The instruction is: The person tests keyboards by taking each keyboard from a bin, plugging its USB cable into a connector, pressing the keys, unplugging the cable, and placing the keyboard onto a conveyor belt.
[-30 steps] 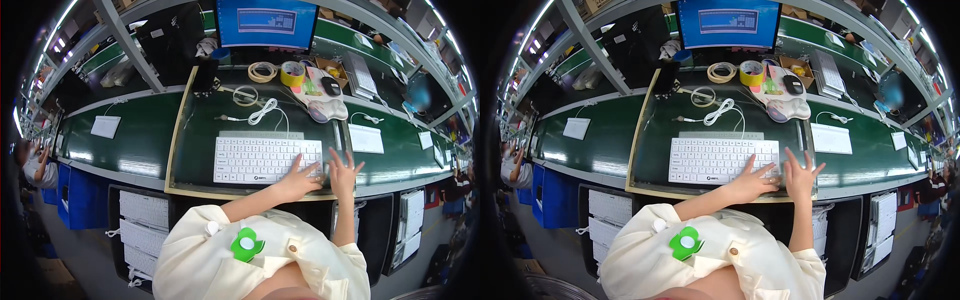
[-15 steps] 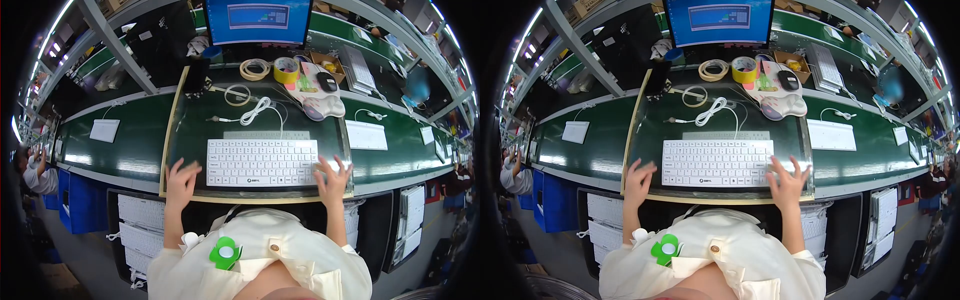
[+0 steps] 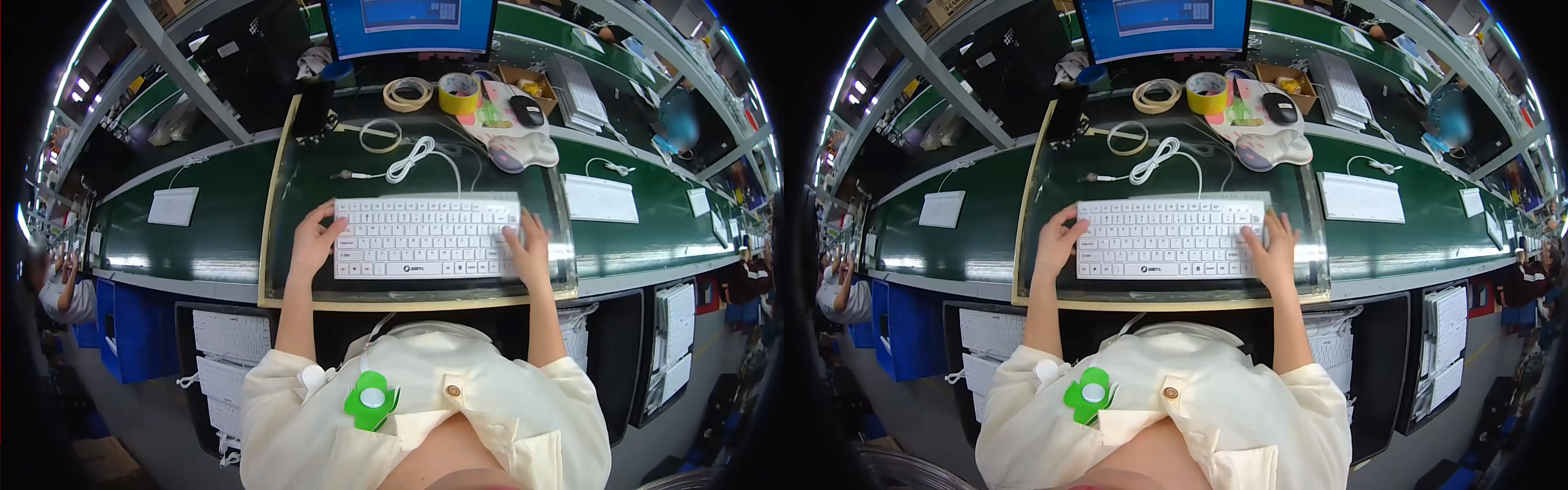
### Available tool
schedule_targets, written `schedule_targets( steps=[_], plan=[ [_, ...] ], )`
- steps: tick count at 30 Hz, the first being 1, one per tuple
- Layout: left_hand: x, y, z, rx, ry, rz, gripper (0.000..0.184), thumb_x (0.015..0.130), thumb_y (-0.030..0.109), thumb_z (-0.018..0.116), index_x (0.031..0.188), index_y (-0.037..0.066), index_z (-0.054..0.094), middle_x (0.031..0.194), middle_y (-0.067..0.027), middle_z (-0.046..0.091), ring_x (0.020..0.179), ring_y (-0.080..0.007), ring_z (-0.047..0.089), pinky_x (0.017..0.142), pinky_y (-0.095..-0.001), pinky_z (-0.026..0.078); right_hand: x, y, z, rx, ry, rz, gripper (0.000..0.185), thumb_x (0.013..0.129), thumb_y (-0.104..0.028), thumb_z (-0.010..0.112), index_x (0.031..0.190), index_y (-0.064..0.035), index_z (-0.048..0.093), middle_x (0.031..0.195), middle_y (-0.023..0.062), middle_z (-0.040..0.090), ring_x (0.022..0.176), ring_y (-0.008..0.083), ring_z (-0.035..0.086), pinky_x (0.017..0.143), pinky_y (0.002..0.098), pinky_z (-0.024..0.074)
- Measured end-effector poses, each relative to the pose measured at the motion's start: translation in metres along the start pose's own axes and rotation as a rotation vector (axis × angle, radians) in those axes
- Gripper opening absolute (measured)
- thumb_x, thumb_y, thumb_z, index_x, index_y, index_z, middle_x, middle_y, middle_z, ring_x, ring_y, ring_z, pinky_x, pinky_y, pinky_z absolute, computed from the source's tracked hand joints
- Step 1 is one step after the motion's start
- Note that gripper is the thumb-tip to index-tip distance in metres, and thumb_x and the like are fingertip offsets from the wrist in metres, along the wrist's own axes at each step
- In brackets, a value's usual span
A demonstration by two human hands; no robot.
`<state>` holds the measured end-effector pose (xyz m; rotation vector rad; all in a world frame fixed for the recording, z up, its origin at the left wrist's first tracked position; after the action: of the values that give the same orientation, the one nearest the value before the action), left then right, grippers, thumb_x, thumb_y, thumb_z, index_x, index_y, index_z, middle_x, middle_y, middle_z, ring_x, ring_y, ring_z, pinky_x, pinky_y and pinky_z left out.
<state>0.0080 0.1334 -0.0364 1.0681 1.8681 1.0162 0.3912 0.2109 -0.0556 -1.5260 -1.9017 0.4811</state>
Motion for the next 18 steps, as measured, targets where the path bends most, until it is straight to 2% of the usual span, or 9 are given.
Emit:
schedule_targets(
  steps=[1,2,4,5,7,8,9,13,18],
  plan=[
    [-0.005,0.003,-0.006,-0.183,0.064,0.119,0.039,0.081,0.013,0.066,0.115,-0.003,0.055,0.101,-0.0098,0.062,0.056,-0.0074,0.055,0.065,-0.0211,0.048,0.005,0.007,0.005,0.467,-0.01,0.136,0.043,0.092,-0.033,0.048,0.121,-0.0017,0.051,0.126,0.012,0.051,0.114,0.0282,0.047,0.101,0.037,0.0315],
    [-0.016,0.011,-0.016,-0.212,0.063,0.18,0.041,0.084,0.015,0.063,0.12,-0.001,0.052,0.1,-0.0104,0.06,0.068,-0.0079,0.057,0.068,-0.0214,0.047,0.005,0.011,0.013,0.932,-0.024,0.279,0.048,0.093,-0.036,0.045,0.123,0.0003,0.048,0.129,0.013,0.048,0.116,0.0258,0.046,0.102,0.0357,0.0305],
    [-0.044,0.037,-0.025,-0.445,0.112,0.302,0.039,0.089,0.023,0.058,0.12,0.001,0.05,0.106,-0.0112,0.06,0.084,-0.0096,0.058,0.073,-0.0224,0.047,0.003,-0.026,-0.006,1.177,0.0,0.15,0.057,0.096,-0.045,0.031,0.122,0.0022,0.048,0.127,0.0139,0.048,0.114,0.0211,0.046,0.102,0.0326,0.028],
    [-0.049,0.035,-0.025,-0.511,0.043,0.324,0.037,0.092,0.029,0.053,0.117,0.002,0.05,0.11,-0.0132,0.059,0.098,-0.0122,0.056,0.079,-0.024,0.046,-0.002,-0.033,-0.009,1.178,-0.041,0.106,0.057,0.096,-0.045,0.03,0.118,0.0023,0.051,0.125,0.0135,0.05,0.114,0.0219,0.046,0.102,0.0332,0.0279],
    [-0.049,0.012,-0.016,-0.561,-0.115,0.271,0.031,0.093,0.031,0.051,0.104,0.002,0.056,0.113,-0.0129,0.059,0.1,-0.0142,0.056,0.081,-0.0265,0.046,-0.01,-0.033,-0.006,1.039,-0.086,0.059,0.059,0.095,-0.046,0.026,0.106,0.0018,0.06,0.117,0.0129,0.056,0.114,0.024,0.046,0.102,0.0348,0.0264],
    [-0.046,-0.005,-0.008,-0.578,-0.185,0.231,0.029,0.092,0.029,0.052,0.101,0.001,0.058,0.112,-0.0121,0.06,0.1,-0.0146,0.057,0.081,-0.0265,0.046,-0.012,-0.021,-0.002,0.922,-0.094,0.059,0.051,0.095,-0.04,0.034,0.106,0.0015,0.061,0.111,0.0137,0.06,0.116,0.025,0.046,0.103,0.0351,0.0251],
    [-0.044,-0.009,-0.004,-0.381,-0.049,0.174,0.026,0.089,0.024,0.057,0.097,0.0,0.06,0.108,-0.0113,0.062,0.093,-0.0138,0.06,0.076,-0.0259,0.047,-0.013,-0.025,-0.004,0.856,-0.065,0.09,0.043,0.094,-0.033,0.039,0.106,0.0018,0.061,0.111,0.0133,0.061,0.116,0.0245,0.047,0.103,0.0348,0.0268],
    [-0.035,0.028,0.003,0.111,0.031,0.215,0.026,0.085,0.017,0.06,0.107,0.004,0.059,0.1,-0.0122,0.065,0.076,-0.0158,0.065,0.069,-0.0273,0.049,-0.019,0.003,0.001,0.927,-0.09,0.262,0.024,0.089,-0.012,0.051,0.106,0.0022,0.061,0.111,0.0121,0.061,0.115,0.0218,0.05,0.099,0.0311,0.0331],
    [0.016,0.076,0.047,0.676,0.007,0.725,0.03,0.087,0.016,0.055,0.115,0.008,0.056,0.121,-0.0101,0.056,0.107,-0.0276,0.055,0.09,-0.0349,0.044,0.014,0.054,-0.043,0.99,0.151,0.327,0.022,0.088,-0.008,0.053,0.107,0.0021,0.06,0.108,0.0095,0.062,0.108,0.0163,0.054,0.094,0.0274,0.0374]
  ],
)
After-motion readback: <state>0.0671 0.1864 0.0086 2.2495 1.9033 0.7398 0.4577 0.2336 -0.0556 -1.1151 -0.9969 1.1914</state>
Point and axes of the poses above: each hand's wrist, its own x-axis towards the middle knuckle, its own z-axis out of the palm, y = z × x, the point moved 7 cm from there along x, towards the middle knuckle
